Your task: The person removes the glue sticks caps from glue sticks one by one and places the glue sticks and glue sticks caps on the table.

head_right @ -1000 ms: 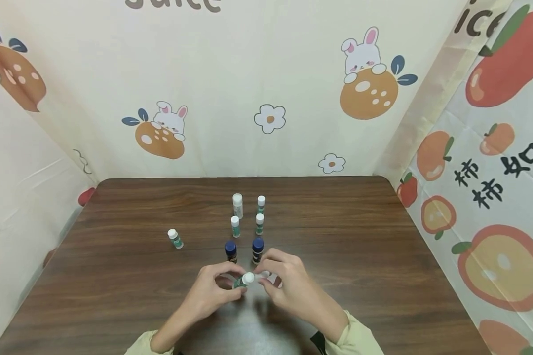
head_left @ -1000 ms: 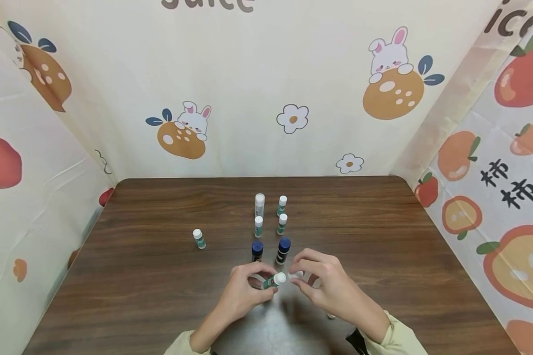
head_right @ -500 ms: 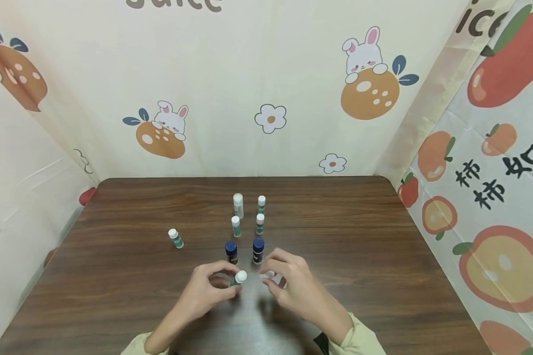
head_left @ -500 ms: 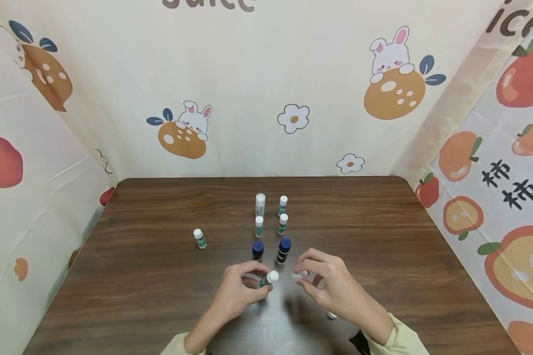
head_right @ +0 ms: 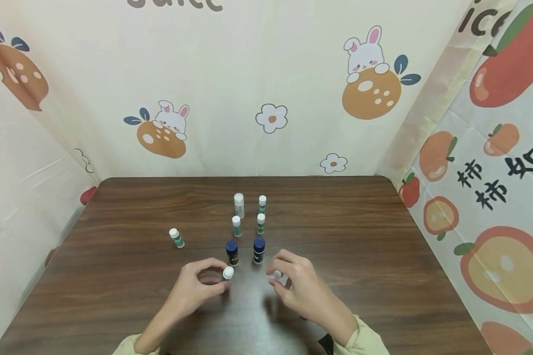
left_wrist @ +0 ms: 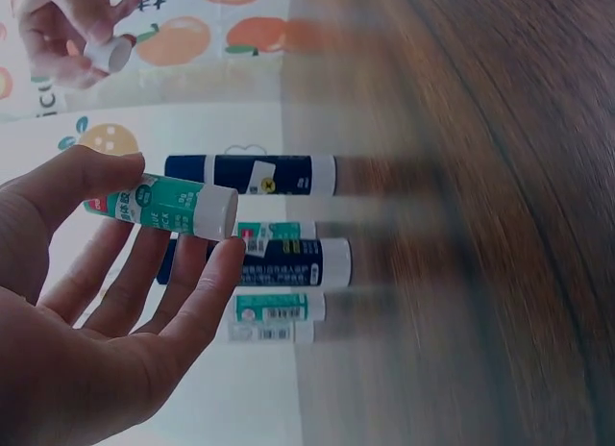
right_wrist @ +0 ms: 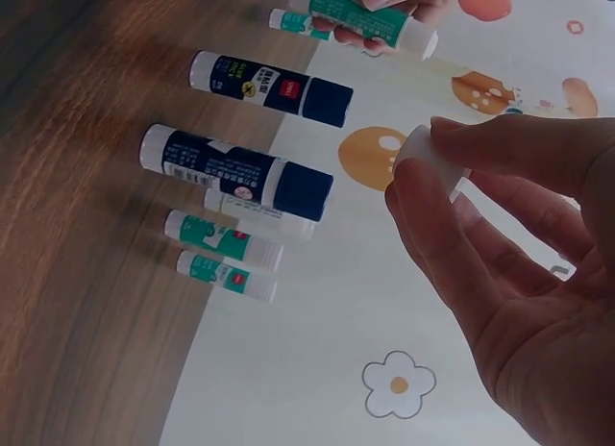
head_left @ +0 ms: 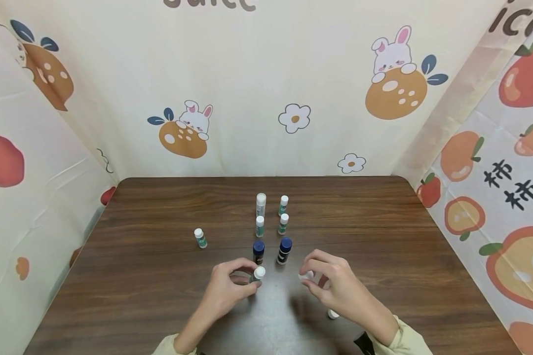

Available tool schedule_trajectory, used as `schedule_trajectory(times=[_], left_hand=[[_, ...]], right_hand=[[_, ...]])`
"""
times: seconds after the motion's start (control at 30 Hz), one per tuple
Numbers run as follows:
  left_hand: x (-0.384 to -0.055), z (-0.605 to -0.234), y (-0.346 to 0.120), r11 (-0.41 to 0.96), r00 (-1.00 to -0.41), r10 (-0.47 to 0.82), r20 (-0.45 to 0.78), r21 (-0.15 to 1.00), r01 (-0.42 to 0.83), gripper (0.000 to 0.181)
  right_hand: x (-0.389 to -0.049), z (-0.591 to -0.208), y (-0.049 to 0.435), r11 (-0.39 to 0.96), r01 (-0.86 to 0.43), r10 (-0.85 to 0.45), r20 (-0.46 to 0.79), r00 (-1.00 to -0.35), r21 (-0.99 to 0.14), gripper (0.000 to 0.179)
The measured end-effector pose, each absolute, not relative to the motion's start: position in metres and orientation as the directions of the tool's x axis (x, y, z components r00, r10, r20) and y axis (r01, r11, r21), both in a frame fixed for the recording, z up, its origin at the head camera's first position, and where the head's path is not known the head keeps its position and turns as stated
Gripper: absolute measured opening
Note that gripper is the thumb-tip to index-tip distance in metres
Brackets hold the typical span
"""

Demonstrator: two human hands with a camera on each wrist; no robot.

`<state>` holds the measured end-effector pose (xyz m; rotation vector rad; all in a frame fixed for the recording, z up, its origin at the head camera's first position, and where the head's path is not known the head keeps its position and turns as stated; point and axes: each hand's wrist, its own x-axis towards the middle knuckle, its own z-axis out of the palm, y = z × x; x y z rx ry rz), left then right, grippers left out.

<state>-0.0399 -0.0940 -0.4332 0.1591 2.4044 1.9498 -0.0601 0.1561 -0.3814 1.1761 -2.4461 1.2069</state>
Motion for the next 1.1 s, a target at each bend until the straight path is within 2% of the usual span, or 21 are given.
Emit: schedule_trajectory(times=[0.33, 1.1], left_hand=[[-0.043, -0.438, -0.103, 0.214, -1.000, 0.015, -0.002, 0.977, 0.001, 0.028], [-0.048, -0.443, -0.133, 0.240, -0.984, -0.162, -0.068, 0.965, -0.106, 0.027]], right_hand=[[-0.062, -0.393, 0.166, 0.422, -0.678, -0.554, 0.420, -0.719, -0.602, 0.032], [-0.065, -0.416, 0.185, 0.477, -0.637, -0.521, 0.389, -0.760, -0.605, 0.034]])
